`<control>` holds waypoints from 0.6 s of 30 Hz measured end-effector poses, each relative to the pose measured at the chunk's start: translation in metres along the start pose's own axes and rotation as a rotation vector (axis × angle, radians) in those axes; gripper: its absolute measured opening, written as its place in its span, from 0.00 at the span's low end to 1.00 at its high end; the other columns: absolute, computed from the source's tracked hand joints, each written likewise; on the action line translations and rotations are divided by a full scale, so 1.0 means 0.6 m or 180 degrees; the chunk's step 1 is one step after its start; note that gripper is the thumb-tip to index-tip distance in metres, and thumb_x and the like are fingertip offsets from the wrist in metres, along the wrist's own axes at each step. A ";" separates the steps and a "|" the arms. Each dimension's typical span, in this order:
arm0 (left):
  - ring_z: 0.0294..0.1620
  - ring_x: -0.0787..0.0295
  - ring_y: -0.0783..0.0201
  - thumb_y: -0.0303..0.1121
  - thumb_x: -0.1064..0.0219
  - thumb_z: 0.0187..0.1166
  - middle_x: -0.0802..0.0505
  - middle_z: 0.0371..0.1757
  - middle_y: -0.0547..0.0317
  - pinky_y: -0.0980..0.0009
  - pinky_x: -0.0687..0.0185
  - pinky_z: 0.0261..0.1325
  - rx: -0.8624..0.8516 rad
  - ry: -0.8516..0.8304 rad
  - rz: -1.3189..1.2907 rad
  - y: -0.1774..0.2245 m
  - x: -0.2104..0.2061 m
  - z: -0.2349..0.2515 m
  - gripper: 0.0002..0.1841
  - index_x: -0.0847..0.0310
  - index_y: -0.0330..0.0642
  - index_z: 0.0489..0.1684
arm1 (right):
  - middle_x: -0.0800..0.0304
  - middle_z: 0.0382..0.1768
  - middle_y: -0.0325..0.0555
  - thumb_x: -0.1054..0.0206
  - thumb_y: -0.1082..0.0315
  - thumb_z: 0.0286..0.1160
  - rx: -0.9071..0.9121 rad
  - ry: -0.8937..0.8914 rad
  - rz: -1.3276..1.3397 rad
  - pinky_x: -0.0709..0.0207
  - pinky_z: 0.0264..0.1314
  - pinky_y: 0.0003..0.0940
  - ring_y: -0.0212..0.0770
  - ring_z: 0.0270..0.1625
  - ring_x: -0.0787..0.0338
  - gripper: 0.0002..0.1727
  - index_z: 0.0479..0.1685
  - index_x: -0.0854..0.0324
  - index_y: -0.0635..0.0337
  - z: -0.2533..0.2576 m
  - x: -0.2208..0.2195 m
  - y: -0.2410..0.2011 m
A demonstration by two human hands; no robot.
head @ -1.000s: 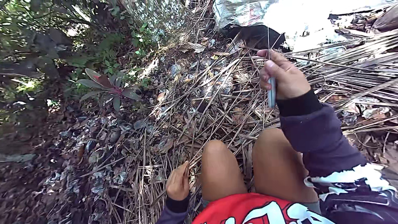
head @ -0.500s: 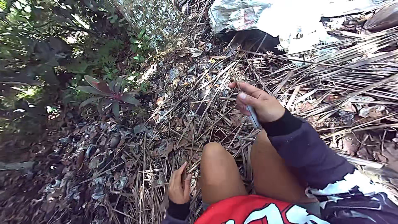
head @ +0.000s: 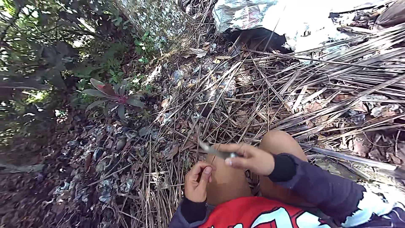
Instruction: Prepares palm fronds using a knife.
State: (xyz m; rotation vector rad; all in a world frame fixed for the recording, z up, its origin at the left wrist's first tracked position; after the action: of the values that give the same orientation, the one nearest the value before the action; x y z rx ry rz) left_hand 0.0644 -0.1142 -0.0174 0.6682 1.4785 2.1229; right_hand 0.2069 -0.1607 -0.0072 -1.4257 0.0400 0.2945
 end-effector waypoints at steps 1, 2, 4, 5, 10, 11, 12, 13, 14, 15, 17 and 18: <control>0.24 0.24 0.92 0.44 0.38 0.87 0.11 0.28 0.82 0.92 0.28 0.28 -0.0022 -0.0010 0.0091 -0.002 0.006 -0.006 0.11 0.12 0.52 0.42 | 0.18 0.30 0.26 0.41 0.64 0.82 0.0074 0.0223 -0.0103 0.35 0.27 0.11 0.12 0.24 0.30 0.22 0.72 0.23 0.64 0.003 0.034 -0.020; 0.24 0.25 0.92 0.44 0.39 0.88 0.13 0.28 0.83 0.92 0.30 0.28 -0.0025 -0.0034 0.0162 -0.006 0.013 -0.014 0.11 0.12 0.52 0.42 | 0.20 0.26 0.23 0.41 0.62 0.82 0.0203 0.0472 -0.0199 0.35 0.25 0.11 0.12 0.22 0.31 0.22 0.71 0.21 0.58 0.005 0.075 -0.044; 0.23 0.27 0.93 0.45 0.40 0.88 0.15 0.26 0.83 0.93 0.32 0.27 0.0035 -0.0088 0.0223 -0.018 0.027 -0.032 0.12 0.12 0.53 0.42 | 0.24 0.21 0.23 0.42 0.60 0.83 0.0645 0.0732 -0.0234 0.35 0.21 0.13 0.16 0.18 0.31 0.21 0.72 0.23 0.55 0.010 0.146 -0.093; 0.22 0.28 0.93 0.45 0.40 0.88 0.14 0.26 0.83 0.93 0.32 0.27 0.0071 -0.0106 0.0235 -0.024 0.033 -0.039 0.12 0.12 0.53 0.42 | 0.25 0.19 0.23 0.43 0.61 0.84 0.0801 0.0807 -0.0175 0.34 0.20 0.14 0.17 0.17 0.30 0.21 0.73 0.24 0.54 0.012 0.168 -0.109; 0.22 0.25 0.92 0.41 0.38 0.87 0.12 0.27 0.84 0.93 0.29 0.27 0.0173 0.0073 0.0372 -0.027 0.048 -0.044 0.09 0.12 0.52 0.41 | 0.23 0.23 0.28 0.42 0.64 0.81 0.0037 0.0417 0.0025 0.32 0.23 0.16 0.19 0.19 0.28 0.27 0.80 0.30 0.58 0.021 0.086 -0.035; 0.23 0.25 0.92 0.39 0.37 0.86 0.11 0.28 0.84 0.93 0.29 0.27 0.0125 0.0131 0.0433 -0.022 0.051 -0.041 0.09 0.12 0.51 0.40 | 0.23 0.26 0.27 0.43 0.64 0.83 -0.0165 0.0117 0.0075 0.32 0.25 0.15 0.18 0.21 0.28 0.27 0.81 0.32 0.61 0.020 0.052 -0.013; 0.23 0.25 0.93 0.40 0.37 0.86 0.11 0.29 0.85 0.93 0.29 0.27 0.0079 0.0151 0.0473 -0.019 0.054 -0.040 0.09 0.12 0.53 0.40 | 0.23 0.27 0.25 0.43 0.64 0.84 -0.0224 -0.0048 0.0168 0.33 0.25 0.13 0.16 0.22 0.28 0.27 0.81 0.33 0.62 0.019 0.035 -0.005; 0.24 0.25 0.93 0.42 0.38 0.87 0.11 0.29 0.85 0.93 0.30 0.28 0.0030 0.0142 0.0497 -0.020 0.059 -0.042 0.09 0.12 0.55 0.41 | 0.23 0.26 0.24 0.43 0.64 0.84 -0.0170 -0.0040 0.0209 0.33 0.25 0.12 0.16 0.22 0.29 0.26 0.79 0.30 0.63 0.019 0.039 -0.010; 0.24 0.26 0.94 0.44 0.38 0.87 0.11 0.30 0.86 0.94 0.31 0.28 -0.0012 0.0133 0.0523 -0.023 0.066 -0.046 0.10 0.12 0.56 0.42 | 0.23 0.24 0.23 0.42 0.63 0.83 -0.0032 0.0117 0.0208 0.35 0.24 0.12 0.15 0.21 0.30 0.24 0.76 0.26 0.60 0.019 0.062 -0.025; 0.23 0.26 0.94 0.44 0.39 0.88 0.11 0.30 0.86 0.94 0.31 0.27 -0.0027 0.0123 0.0540 -0.028 0.074 -0.053 0.10 0.12 0.57 0.43 | 0.24 0.23 0.22 0.42 0.62 0.82 0.0170 0.0283 0.0201 0.36 0.23 0.12 0.15 0.19 0.31 0.23 0.74 0.24 0.57 0.019 0.092 -0.044; 0.23 0.27 0.94 0.45 0.40 0.88 0.12 0.30 0.87 0.94 0.32 0.27 -0.0037 0.0079 0.0558 -0.038 0.090 -0.066 0.10 0.12 0.59 0.44 | 0.24 0.20 0.23 0.42 0.62 0.83 0.0597 0.0391 0.0225 0.35 0.20 0.13 0.17 0.17 0.30 0.21 0.72 0.24 0.55 0.022 0.144 -0.084; 0.23 0.27 0.94 0.46 0.40 0.88 0.12 0.29 0.87 0.94 0.32 0.27 -0.0042 0.0039 0.0543 -0.039 0.096 -0.070 0.10 0.12 0.60 0.45 | 0.22 0.20 0.24 0.42 0.62 0.83 0.0699 0.0376 0.0234 0.34 0.20 0.13 0.17 0.17 0.29 0.21 0.72 0.24 0.56 0.024 0.158 -0.095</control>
State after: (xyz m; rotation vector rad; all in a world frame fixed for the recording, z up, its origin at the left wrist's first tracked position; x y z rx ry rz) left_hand -0.0039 -0.1014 -0.0452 0.8034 1.4589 2.2653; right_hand 0.3088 -0.1361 0.0308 -1.2233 0.2157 0.2578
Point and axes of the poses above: each hand's wrist, its own z-axis towards the middle knuckle, its own x-axis out of the back of the hand, y = z × x, the point moved 10 cm from there along z, towards the middle knuckle
